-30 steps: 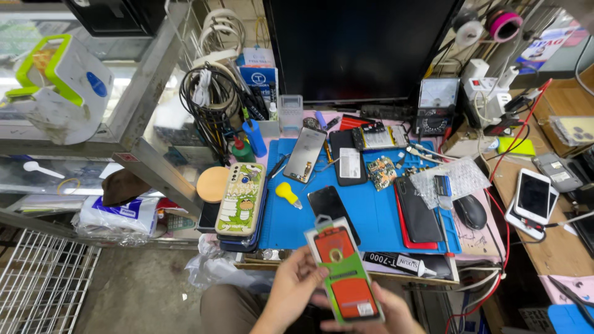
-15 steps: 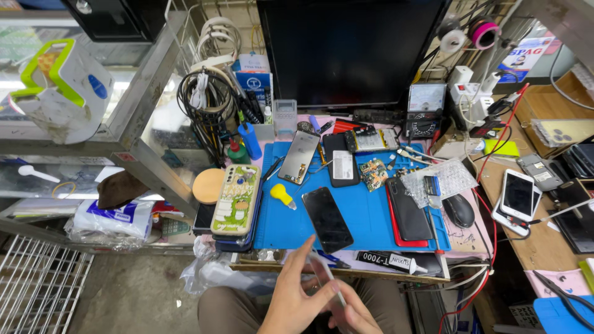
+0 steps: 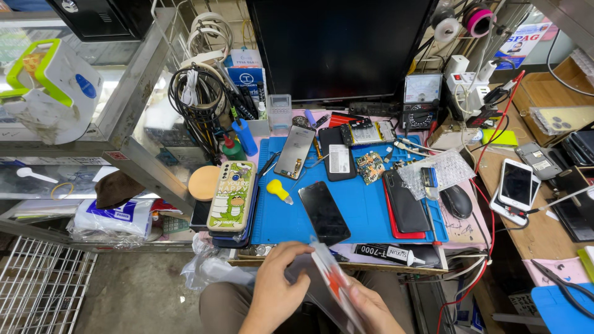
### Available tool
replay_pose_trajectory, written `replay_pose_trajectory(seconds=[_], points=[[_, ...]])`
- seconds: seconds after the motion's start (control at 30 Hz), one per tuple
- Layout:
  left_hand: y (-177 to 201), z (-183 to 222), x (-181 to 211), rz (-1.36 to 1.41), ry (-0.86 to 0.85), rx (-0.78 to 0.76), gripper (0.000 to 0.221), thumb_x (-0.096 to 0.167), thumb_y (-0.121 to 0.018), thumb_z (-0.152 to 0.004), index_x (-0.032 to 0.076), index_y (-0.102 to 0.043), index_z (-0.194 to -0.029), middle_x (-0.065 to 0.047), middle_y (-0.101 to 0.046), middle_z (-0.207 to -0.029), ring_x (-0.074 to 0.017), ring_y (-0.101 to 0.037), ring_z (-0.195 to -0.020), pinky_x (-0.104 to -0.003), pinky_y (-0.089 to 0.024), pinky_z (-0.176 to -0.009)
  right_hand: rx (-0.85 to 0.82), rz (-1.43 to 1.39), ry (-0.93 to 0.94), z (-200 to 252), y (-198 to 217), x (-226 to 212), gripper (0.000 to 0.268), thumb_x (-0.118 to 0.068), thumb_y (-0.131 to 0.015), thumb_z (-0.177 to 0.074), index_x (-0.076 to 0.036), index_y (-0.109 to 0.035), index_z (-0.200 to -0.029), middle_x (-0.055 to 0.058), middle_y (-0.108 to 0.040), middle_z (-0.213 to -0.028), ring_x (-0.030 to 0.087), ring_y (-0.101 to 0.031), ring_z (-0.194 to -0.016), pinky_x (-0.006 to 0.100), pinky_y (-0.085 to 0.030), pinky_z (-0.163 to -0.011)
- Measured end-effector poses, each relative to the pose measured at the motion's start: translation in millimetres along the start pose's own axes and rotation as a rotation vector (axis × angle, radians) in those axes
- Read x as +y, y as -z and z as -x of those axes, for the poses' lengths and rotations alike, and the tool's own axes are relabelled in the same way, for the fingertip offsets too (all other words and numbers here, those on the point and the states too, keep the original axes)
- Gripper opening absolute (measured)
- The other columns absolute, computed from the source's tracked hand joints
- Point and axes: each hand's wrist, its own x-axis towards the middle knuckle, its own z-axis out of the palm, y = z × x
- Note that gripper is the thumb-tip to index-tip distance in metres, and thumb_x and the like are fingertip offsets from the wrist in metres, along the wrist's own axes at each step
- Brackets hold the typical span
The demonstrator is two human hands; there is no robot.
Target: The person handles a smartphone on a workbench, placing a thin sheet onto the screen and pressing it down with their fingers.
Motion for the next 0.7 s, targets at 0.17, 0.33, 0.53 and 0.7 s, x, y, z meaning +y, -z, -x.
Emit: replay_pose_trajectory(seconds=[0.17, 0.33, 0.53, 0.7], points=[[26, -16, 12, -0.323, 0.014, -0.299, 0.023, 0.021, -0.084, -0.070, 0.007, -0.072, -0.083, -0.008, -0.074, -0.086, -0.0296, -0.066, -0.092, -0.041, -0.051, -0.082, -0.195, 0.140, -0.322, 10, 9, -18, 0.072, -0.042, -0.058, -0.097, -0.007, -0.041, -0.158, 0.014, -0.049, -0.158, 0.029, -0.045, -0.136, 0.043, -0.030, -0.118], [36, -20, 5, -0.199, -0.106, -0.462, 0.015, 0.013, -0.076, -0.079, 0.006, -0.071, -0.091, -0.009, -0.072, -0.084, -0.0288, -0.067, -0.086, -0.040, -0.052, -0.077, -0.152, -0.035, -0.478, 27, 6, -45, 0.076, -0.046, -0.060, -0.091, -0.004, -0.046, -0.153, 0.009, -0.054, -0.154, 0.019, -0.049, -0.144, 0.038, -0.032, -0.120], [57, -24, -33, 0.184, 0.108, -0.069, 0.015, 0.006, -0.066, -0.089, 0.003, -0.072, -0.102, -0.005, -0.071, -0.093, -0.0147, -0.073, -0.087, -0.028, -0.059, -0.072, -0.243, -0.029, -0.347, 46, 7, -75, 0.074, -0.049, -0.061, -0.088, 0.001, -0.057, -0.142, 0.014, -0.070, -0.127, 0.025, -0.061, -0.115, 0.037, -0.043, -0.105], [88, -36, -70, 0.663, 0.132, 0.481, 0.023, 0.005, -0.065, -0.094, 0.001, -0.062, -0.117, -0.007, -0.066, -0.111, -0.0111, -0.068, -0.094, -0.026, -0.057, -0.087, 0.038, 0.330, 0.025, 32, 69, -132, 0.074, -0.048, -0.068, -0.079, 0.002, -0.067, -0.133, 0.018, -0.073, -0.121, 0.027, -0.067, -0.103, 0.040, -0.050, -0.086]])
